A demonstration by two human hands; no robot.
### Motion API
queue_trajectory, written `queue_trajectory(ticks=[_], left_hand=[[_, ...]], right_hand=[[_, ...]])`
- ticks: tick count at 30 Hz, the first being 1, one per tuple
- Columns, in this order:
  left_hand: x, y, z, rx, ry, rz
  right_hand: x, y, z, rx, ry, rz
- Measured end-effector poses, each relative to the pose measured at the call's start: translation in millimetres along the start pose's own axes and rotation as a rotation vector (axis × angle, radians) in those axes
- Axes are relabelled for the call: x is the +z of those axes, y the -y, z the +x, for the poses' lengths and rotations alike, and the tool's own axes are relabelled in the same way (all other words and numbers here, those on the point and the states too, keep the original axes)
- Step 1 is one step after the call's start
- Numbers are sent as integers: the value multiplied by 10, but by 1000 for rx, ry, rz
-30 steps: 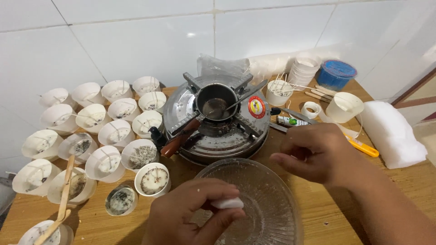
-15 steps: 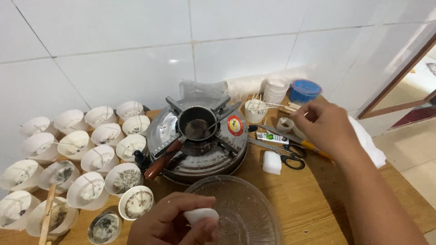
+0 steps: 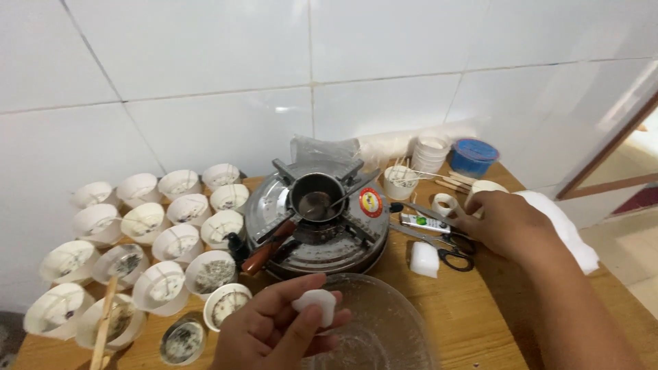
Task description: Preparing candle cups by inserting wicks, adding material with a spoon, and cutting wax blocks into smaller pieces using scissors.
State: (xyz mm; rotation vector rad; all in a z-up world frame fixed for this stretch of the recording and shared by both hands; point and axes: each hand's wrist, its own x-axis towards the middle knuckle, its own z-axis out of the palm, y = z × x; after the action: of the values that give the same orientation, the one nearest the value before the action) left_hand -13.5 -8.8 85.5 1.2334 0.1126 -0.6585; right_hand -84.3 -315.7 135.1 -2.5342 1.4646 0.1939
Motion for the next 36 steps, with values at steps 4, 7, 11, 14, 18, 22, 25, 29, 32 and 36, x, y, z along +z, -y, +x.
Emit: queue_trajectory(ticks=[4,7,11,14,18,22,25,29,32,36], left_hand=[[-48,135,-22,71,51,65],[-177,179,156,113,255,784],[-91,149,599,-69,1070,1420],[-301,402,573,105,686,1407],[-184,175,114,113,284,1117],[-77,113,-14,-78,138,208],[-50,-8,-44,-117,85,-90],[-29,-55,-47,-165,64,-130],[-20,-88,-55,-213,73,-114],[1,-68,-49,-208,46,-105]], right_hand=[[183,-87,204,-28,15,-39],[203,-74,183,-55,28,-70],[277,-76,261,-85,49,-89],[300,-112,292,-97,47,-93],[332,-149,361,-86,47,-42],[334,-183,401,-78,73,-81],[340,-136,403,-53,71,-125],[385,-152,458,-59,51,-117],[256,-92,279,-60,42,-63],[97,24,12,-92,-20,115]])
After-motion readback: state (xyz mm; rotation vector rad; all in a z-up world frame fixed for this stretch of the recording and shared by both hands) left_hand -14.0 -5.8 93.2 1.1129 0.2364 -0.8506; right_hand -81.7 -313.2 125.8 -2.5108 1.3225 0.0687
